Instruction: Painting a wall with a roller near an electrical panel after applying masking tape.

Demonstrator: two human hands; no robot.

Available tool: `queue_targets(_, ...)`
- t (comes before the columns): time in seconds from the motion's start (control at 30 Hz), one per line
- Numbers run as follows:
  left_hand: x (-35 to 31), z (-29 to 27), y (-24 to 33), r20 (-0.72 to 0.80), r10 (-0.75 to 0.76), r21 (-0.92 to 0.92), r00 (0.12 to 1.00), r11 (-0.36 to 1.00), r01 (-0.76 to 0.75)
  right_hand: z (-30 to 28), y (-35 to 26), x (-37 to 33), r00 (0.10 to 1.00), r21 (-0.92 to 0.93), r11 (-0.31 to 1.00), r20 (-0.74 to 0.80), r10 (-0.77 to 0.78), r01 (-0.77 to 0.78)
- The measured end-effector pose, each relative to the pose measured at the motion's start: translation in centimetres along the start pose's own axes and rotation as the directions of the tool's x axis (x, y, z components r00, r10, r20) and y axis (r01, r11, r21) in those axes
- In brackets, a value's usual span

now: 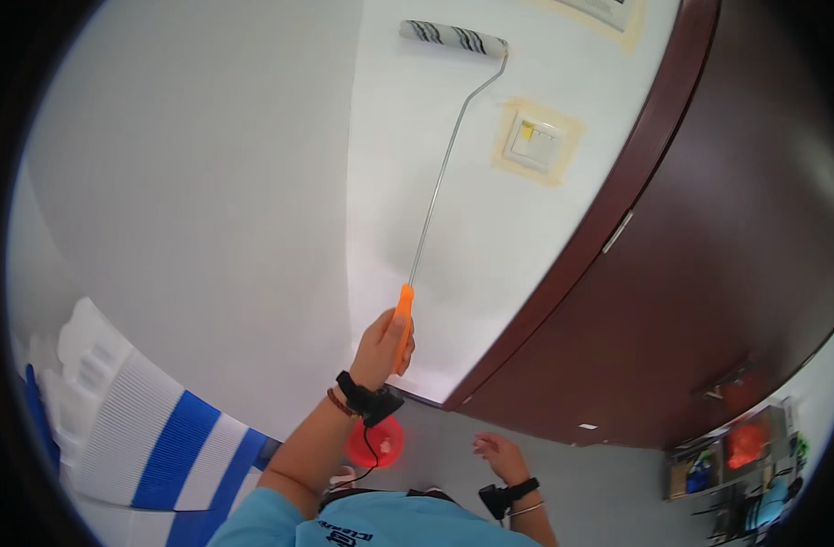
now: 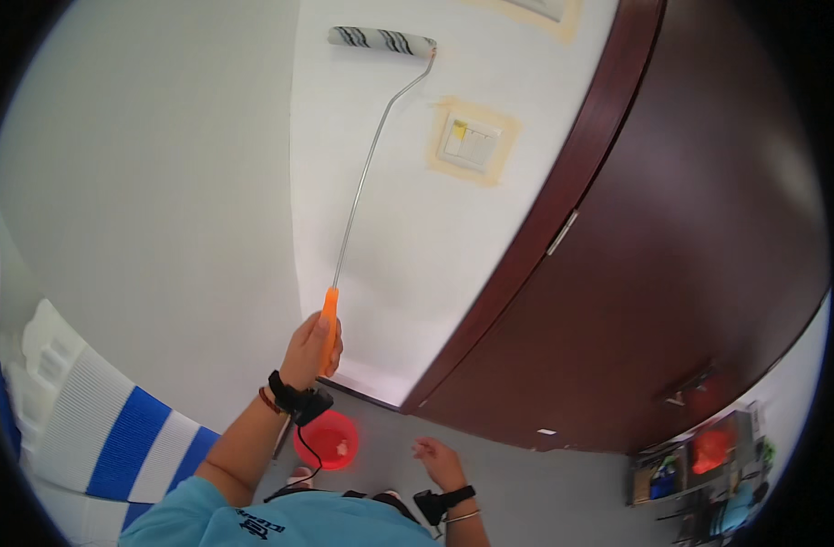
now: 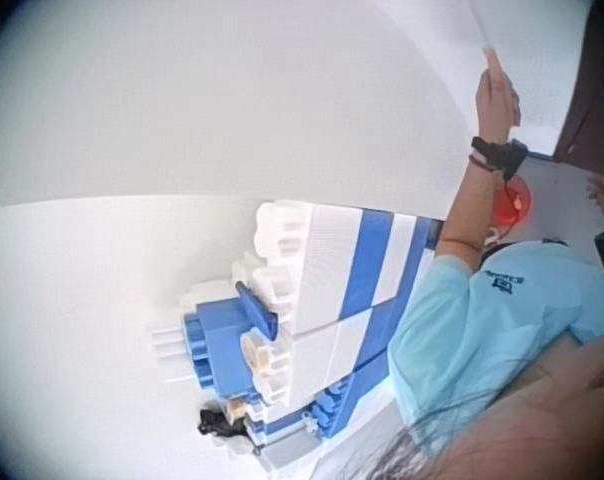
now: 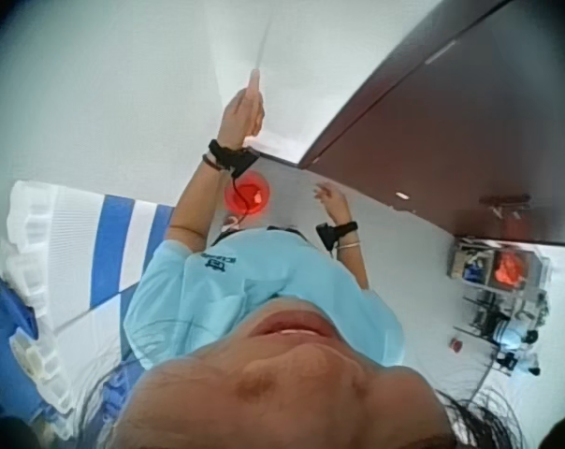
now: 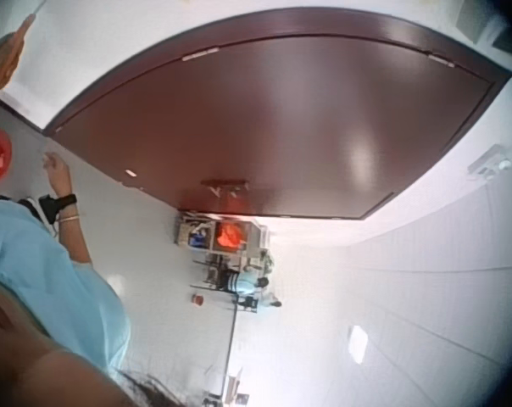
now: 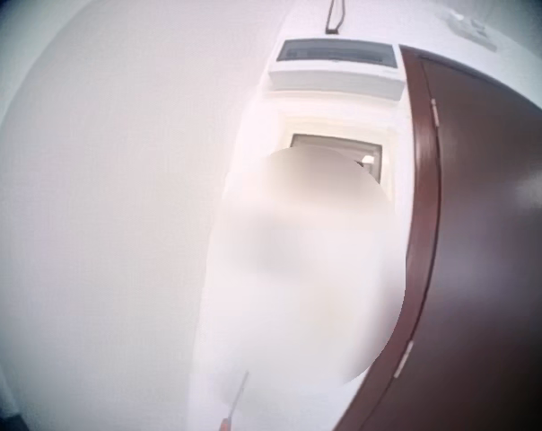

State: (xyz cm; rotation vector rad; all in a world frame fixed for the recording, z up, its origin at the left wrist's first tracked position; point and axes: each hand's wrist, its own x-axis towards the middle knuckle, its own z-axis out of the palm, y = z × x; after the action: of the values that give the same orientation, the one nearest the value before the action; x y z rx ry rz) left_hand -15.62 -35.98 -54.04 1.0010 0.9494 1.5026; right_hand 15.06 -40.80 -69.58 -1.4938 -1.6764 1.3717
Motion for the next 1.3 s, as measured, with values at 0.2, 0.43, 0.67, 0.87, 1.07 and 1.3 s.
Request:
queue_targets(0.2, 1.4, 1.0, -0.9, 0.017, -0.009, 0.011, 1.0, 1.0, 0.009, -1.1, 1.0, -2.1, 0.994, 0.052, 0.994, -0.044, 0.095, -0.093)
queue_targets(0.43, 2.4, -0.8, -3.2, 0.05, -0.065, 0.027, 0.997, 0.998, 0.063, -1.2, 2.2, -2.5, 0.983, 0.06, 0.983, -0.061, 0.175, -0.172)
queue_targets(0.67, 2.4, -3.1, -6.3, 0.026, -0.136, 0.087, 0.99, 0.987, 0.133, -0.4, 1.9, -1.2, 0.992, 0.004, 0.992, -0.033, 0.125, -0.125)
queue_targets(0.87, 2.9, -3.1, -6.6, 0.038, -0.053, 0.07, 0.998, 0.996, 0.051, -0.1, 0.1, 0.4, 0.99, -0.002, 0.99, -0.02, 0.138, -0.138)
queue_targets(1.07, 4.4, -2.6, -5.3, 0.099, 0.003, 0.063, 0.995, 0.998, -0.009, 0.1, -0.6, 1.1, 0.991, -0.007, 0.991, -0.003, 0.132, -0.132)
queue_targets(1.3, 4.9, -2.6, -7.3, 0.098, -0.084, 0.069, 0.992, 0.995, 0.078, 0.1, 0.6, 1.0, 0.988, 0.031, 0.987, 0.003, 0.156, -0.156)
